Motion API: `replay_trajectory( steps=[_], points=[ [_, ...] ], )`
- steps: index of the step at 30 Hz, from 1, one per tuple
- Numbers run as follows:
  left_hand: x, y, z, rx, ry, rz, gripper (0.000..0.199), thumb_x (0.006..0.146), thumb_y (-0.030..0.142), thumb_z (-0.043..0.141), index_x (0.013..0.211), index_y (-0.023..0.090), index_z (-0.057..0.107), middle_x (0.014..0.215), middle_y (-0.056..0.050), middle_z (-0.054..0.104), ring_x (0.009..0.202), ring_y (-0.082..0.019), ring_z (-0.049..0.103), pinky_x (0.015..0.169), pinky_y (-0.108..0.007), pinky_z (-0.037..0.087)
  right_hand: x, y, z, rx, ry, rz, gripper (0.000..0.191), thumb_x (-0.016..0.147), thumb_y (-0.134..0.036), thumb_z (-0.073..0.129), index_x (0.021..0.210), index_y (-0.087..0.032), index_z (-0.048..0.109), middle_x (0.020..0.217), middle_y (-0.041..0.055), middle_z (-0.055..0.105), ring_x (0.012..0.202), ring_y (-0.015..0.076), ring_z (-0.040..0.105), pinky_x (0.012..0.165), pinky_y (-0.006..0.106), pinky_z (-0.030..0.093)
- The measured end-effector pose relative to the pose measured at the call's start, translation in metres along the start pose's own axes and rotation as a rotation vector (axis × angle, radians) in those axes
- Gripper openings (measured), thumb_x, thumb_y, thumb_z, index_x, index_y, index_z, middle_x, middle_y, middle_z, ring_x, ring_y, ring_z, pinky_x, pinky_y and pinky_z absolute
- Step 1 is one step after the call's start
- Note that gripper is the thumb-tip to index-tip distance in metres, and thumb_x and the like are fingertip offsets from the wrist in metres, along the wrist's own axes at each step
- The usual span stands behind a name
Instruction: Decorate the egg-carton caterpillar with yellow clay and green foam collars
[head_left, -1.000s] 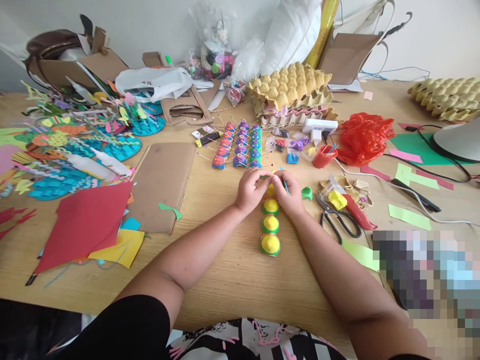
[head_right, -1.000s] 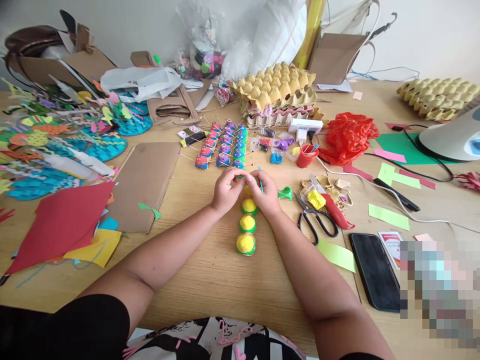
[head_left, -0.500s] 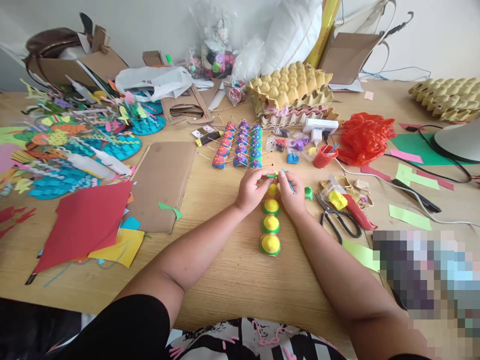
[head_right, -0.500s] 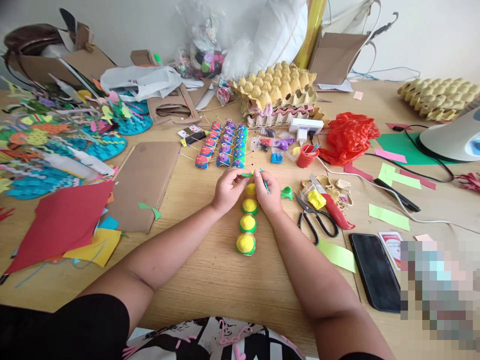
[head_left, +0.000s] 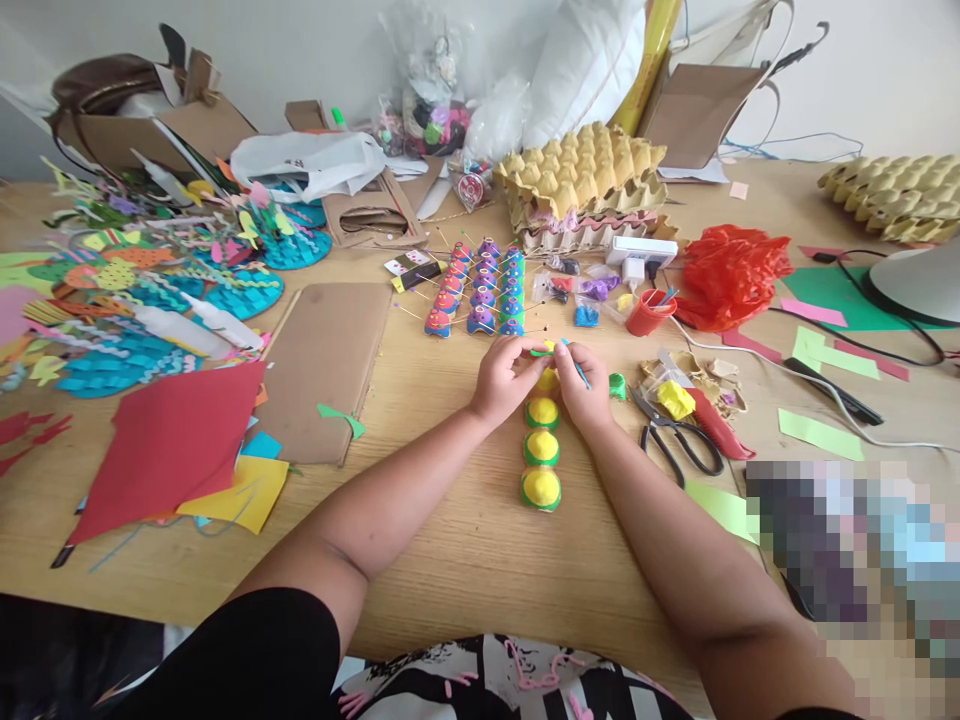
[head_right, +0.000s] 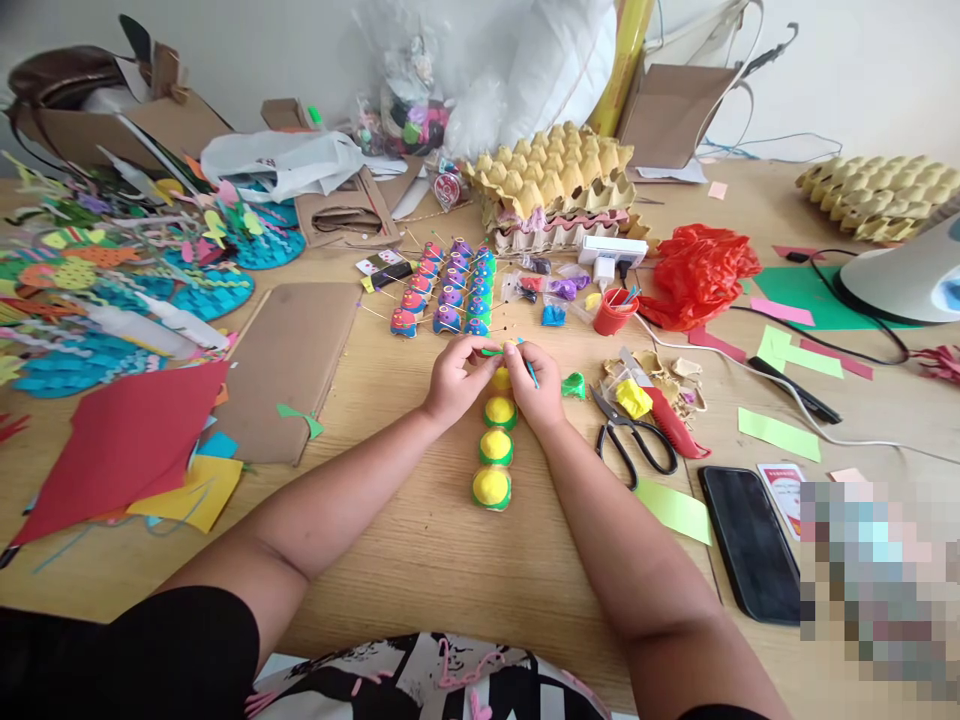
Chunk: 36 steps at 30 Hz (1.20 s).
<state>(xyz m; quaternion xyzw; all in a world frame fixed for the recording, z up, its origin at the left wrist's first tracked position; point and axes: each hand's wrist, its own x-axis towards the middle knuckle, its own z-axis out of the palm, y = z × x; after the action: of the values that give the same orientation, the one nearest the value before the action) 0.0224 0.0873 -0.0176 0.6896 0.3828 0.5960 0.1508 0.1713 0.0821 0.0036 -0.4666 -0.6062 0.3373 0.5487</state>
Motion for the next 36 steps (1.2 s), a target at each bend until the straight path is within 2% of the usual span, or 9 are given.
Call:
replay_trajectory(
  steps=[6, 8, 11, 14, 19, 25, 28, 31, 36],
  points=[
    [0.000, 0.002, -0.002, 0.030, -0.012, -0.039, 0.010, 0.097, 0.031, 0.075, 0.098, 0.022, 0.075, 0.097, -0.005, 0.080, 0.091, -0.017, 0.071, 0.080, -0.031, 0.056, 0.002, 0.006, 0.001, 0.084, 0.104, 0.051, 0.071, 0.089, -0.090, 0.049, 0.063, -0.023, 0.050, 0.059, -0.0033, 0.044, 0.059, 0.0125, 0.040, 0.059, 0.031, 0.036],
    [0.001, 0.002, -0.002, 0.043, -0.012, -0.050, 0.010, 0.098, 0.032, 0.073, 0.098, 0.022, 0.075, 0.097, -0.005, 0.080, 0.091, -0.017, 0.071, 0.082, -0.032, 0.056, 0.003, 0.007, 0.001, 0.125, 0.134, 0.080, 0.069, 0.089, -0.088, 0.051, 0.066, -0.023, 0.053, 0.056, -0.0051, 0.041, 0.055, 0.0116, 0.037, 0.057, 0.030, 0.034],
    [0.001, 0.001, -0.002, 0.035, 0.000, -0.055, 0.009, 0.097, 0.031, 0.073, 0.099, 0.022, 0.075, 0.097, -0.005, 0.080, 0.092, -0.017, 0.071, 0.083, -0.032, 0.056, 0.003, 0.008, 0.001, 0.141, 0.143, 0.084, 0.063, 0.087, -0.085, 0.060, 0.073, -0.023, 0.059, 0.058, -0.0055, 0.046, 0.056, 0.0115, 0.040, 0.057, 0.029, 0.036],
    [0.000, 0.001, -0.001, 0.018, 0.012, -0.053, 0.009, 0.097, 0.030, 0.074, 0.100, 0.022, 0.075, 0.097, -0.005, 0.079, 0.092, -0.018, 0.071, 0.084, -0.032, 0.056, 0.002, 0.010, 0.000, 0.144, 0.119, 0.067, 0.057, 0.088, -0.078, 0.066, 0.077, -0.023, 0.060, 0.065, -0.0047, 0.051, 0.062, 0.0118, 0.043, 0.061, 0.029, 0.039],
    [-0.001, 0.001, -0.001, 0.020, 0.016, -0.041, 0.007, 0.097, 0.028, 0.074, 0.100, 0.022, 0.075, 0.096, -0.004, 0.079, 0.089, -0.016, 0.069, 0.081, -0.030, 0.055, 0.002, 0.010, -0.001, 0.192, 0.086, 0.099, 0.051, 0.089, -0.073, 0.069, 0.081, -0.023, 0.060, 0.067, -0.0059, 0.050, 0.062, 0.0114, 0.042, 0.063, 0.028, 0.040],
    [0.001, 0.000, 0.000, -0.017, -0.006, -0.046, 0.012, 0.097, 0.033, 0.076, 0.102, 0.022, 0.077, 0.096, -0.004, 0.079, 0.085, -0.015, 0.068, 0.076, -0.028, 0.055, 0.002, 0.005, 0.000, 0.111, 0.010, 0.041, 0.052, 0.088, -0.075, 0.067, 0.098, -0.024, 0.069, 0.079, -0.0013, 0.063, 0.074, 0.0162, 0.055, 0.071, 0.031, 0.047],
    [0.000, -0.001, 0.000, -0.039, -0.015, -0.052, 0.016, 0.098, 0.037, 0.075, 0.102, 0.022, 0.077, 0.097, -0.004, 0.080, 0.086, -0.015, 0.069, 0.078, -0.028, 0.056, 0.002, 0.004, -0.001, 0.084, -0.054, 0.017, 0.051, 0.090, -0.073, 0.065, 0.091, -0.023, 0.069, 0.079, -0.0001, 0.065, 0.074, 0.0165, 0.055, 0.072, 0.032, 0.046],
    [0.000, -0.002, 0.001, -0.039, -0.012, -0.053, 0.017, 0.098, 0.039, 0.074, 0.100, 0.022, 0.076, 0.098, -0.005, 0.080, 0.091, -0.016, 0.071, 0.080, -0.030, 0.057, 0.002, 0.004, -0.002, 0.076, -0.066, 0.002, 0.049, 0.092, -0.070, 0.065, 0.080, -0.022, 0.065, 0.074, -0.0014, 0.060, 0.071, 0.0148, 0.051, 0.070, 0.031, 0.044],
    [0.000, -0.003, 0.000, -0.011, 0.009, -0.062, 0.020, 0.098, 0.042, 0.074, 0.098, 0.022, 0.075, 0.096, -0.005, 0.079, 0.088, -0.017, 0.069, 0.077, -0.031, 0.054, 0.000, 0.003, -0.003, 0.094, -0.067, 0.018, 0.048, 0.092, -0.068, 0.067, 0.077, -0.023, 0.061, 0.072, -0.0029, 0.055, 0.069, 0.0138, 0.046, 0.068, 0.030, 0.041]
  ],
)
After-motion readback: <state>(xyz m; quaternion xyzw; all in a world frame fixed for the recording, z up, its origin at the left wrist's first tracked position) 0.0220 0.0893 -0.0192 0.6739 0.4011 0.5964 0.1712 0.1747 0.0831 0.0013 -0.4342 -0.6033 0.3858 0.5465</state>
